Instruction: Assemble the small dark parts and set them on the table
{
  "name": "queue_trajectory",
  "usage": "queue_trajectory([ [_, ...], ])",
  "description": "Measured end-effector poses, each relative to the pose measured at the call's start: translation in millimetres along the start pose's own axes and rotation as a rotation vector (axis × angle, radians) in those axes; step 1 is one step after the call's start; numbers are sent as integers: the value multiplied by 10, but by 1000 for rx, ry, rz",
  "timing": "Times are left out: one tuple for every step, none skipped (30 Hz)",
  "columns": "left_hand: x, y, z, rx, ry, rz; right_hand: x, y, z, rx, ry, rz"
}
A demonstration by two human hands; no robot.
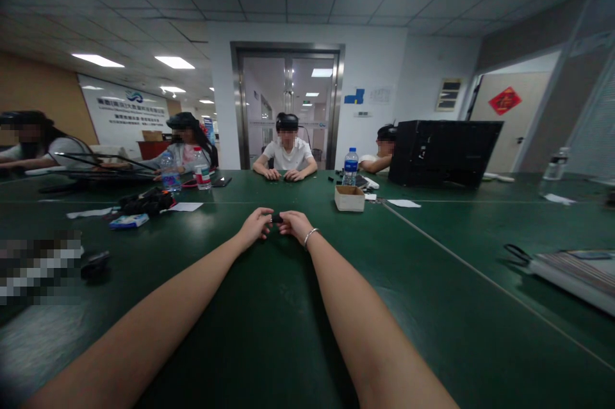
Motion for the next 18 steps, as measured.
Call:
queue_trajectory([
  [4,1,6,1,-3,-2,1,0,-2,-1,2,2],
  [8,2,12,0,-2,-2,0,1,-3,-1,2,6],
  [12,3,19,-1,2,-2,-2,3,-2,0,0,10],
  [15,3,25,-2,10,-3,-4,5,0,1,-1,14],
  [18,1,31,-4,21,-4,-7,8,3,2,-1,18],
  [20,-1,35,-5,33,-6,-11,10,5,1,0,18],
  [20,-3,39,-5,44,-6,-14,12,9,0,1,15],
  [20,-5,41,-3,55,-4,-17,15,12,-2,3,13],
  [21,-8,44,0,64,-1,-20,17,15,-3,4,11],
  [22,-10,45,3,72,3,-22,18,18,-2,6,10],
  [25,-10,47,3,75,10,-23,19,21,-2,7,10],
  [28,-10,48,-1,74,15,-24,20,23,-3,8,9],
  [33,-10,49,-9,65,21,-24,20,25,-3,11,9],
  [37,-9,49,-19,49,23,-24,19,27,-4,12,6],
  [40,-8,47,-30,27,24,-24,18,28,-4,13,3],
  [41,-7,44,-39,4,23,-25,16,29,-4,14,0],
  [39,-6,38,-43,-15,20,-25,15,30,-5,14,-2],
  [34,-6,29,-43,-28,18,-26,13,30,-4,14,-4],
])
Point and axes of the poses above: each hand's wrist, its own x-axis towards the middle knuckle, its own y-axis out of the palm, z = x × y, the point moved 2 cm from there along x, towards the middle knuckle, and after that the axes turned 6 degrees about -z, right-handed, at the moved point
